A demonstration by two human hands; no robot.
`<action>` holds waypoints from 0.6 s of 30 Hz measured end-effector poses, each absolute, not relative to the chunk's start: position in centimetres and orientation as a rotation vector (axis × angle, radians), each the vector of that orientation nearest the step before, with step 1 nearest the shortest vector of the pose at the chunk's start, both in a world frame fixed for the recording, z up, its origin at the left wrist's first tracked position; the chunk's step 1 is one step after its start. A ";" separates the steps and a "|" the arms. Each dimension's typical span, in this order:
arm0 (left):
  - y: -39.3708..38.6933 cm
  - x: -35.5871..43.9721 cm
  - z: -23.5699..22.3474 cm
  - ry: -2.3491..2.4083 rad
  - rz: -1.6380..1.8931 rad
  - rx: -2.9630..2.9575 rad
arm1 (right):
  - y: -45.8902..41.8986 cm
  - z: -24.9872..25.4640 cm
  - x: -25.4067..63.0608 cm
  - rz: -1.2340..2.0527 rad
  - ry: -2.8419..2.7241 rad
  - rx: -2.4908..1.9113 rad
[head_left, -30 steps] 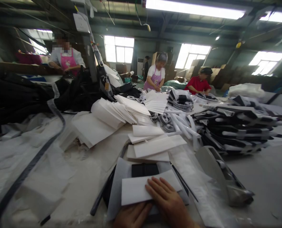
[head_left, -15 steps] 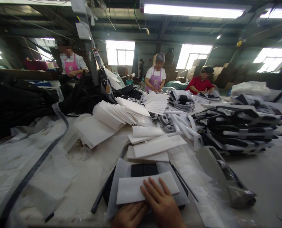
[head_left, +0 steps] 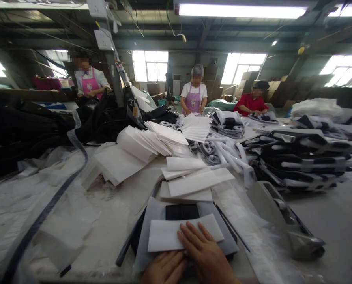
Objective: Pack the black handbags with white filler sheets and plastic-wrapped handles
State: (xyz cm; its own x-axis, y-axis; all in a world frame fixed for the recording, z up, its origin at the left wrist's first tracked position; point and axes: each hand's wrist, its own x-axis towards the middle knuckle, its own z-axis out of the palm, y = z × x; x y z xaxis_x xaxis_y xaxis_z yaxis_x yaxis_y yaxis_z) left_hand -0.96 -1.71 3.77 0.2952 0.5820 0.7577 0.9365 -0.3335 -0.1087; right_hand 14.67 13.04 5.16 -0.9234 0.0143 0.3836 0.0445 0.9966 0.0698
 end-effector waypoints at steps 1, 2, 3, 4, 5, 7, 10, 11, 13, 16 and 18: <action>-2.0 -1.0 4.3 -1.347 -0.846 -2.031 | 13.1 5.0 14.7 -0.103 -2.755 -0.037; -2.2 -1.0 4.8 -1.356 -0.860 -2.027 | 13.1 4.8 14.8 -0.092 -2.758 -0.034; -2.2 -1.0 5.4 -1.380 -0.873 -2.013 | 13.1 4.6 14.8 -0.071 -2.758 -0.036; -2.1 -0.9 5.9 -1.426 -0.871 -1.997 | 13.0 4.5 14.8 -0.044 -2.756 -0.049; -1.8 -0.8 6.3 -1.486 -0.847 -1.992 | 13.0 4.3 14.8 -0.009 -2.755 -0.067; -0.9 -0.4 6.6 -1.628 -0.765 -2.015 | 12.9 4.3 14.6 0.087 -2.749 -0.098; 0.5 0.0 5.3 -1.749 -0.653 -2.107 | 12.8 5.0 14.5 0.263 -2.679 -0.111; 0.7 0.1 4.6 -1.757 -0.624 -2.130 | 12.7 5.5 14.6 0.341 -2.625 -0.106; 0.8 0.1 3.2 -1.734 -0.569 -2.160 | 12.6 6.4 15.2 0.489 -2.488 -0.105; 0.6 -0.2 1.8 -1.682 -0.483 -2.127 | 12.4 6.9 17.7 0.510 -2.304 -0.039; 0.6 -0.5 1.4 -1.650 -0.416 -2.056 | 12.4 6.8 20.0 0.465 -2.266 -0.065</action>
State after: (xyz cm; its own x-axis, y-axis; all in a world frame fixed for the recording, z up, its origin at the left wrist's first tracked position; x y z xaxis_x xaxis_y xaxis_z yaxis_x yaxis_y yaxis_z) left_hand -0.51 0.59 1.39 0.2315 0.8293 0.5086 0.9713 -0.1677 -0.1687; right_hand 19.97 12.41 6.83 -0.6753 0.1938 0.7116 -0.1019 0.9311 -0.3502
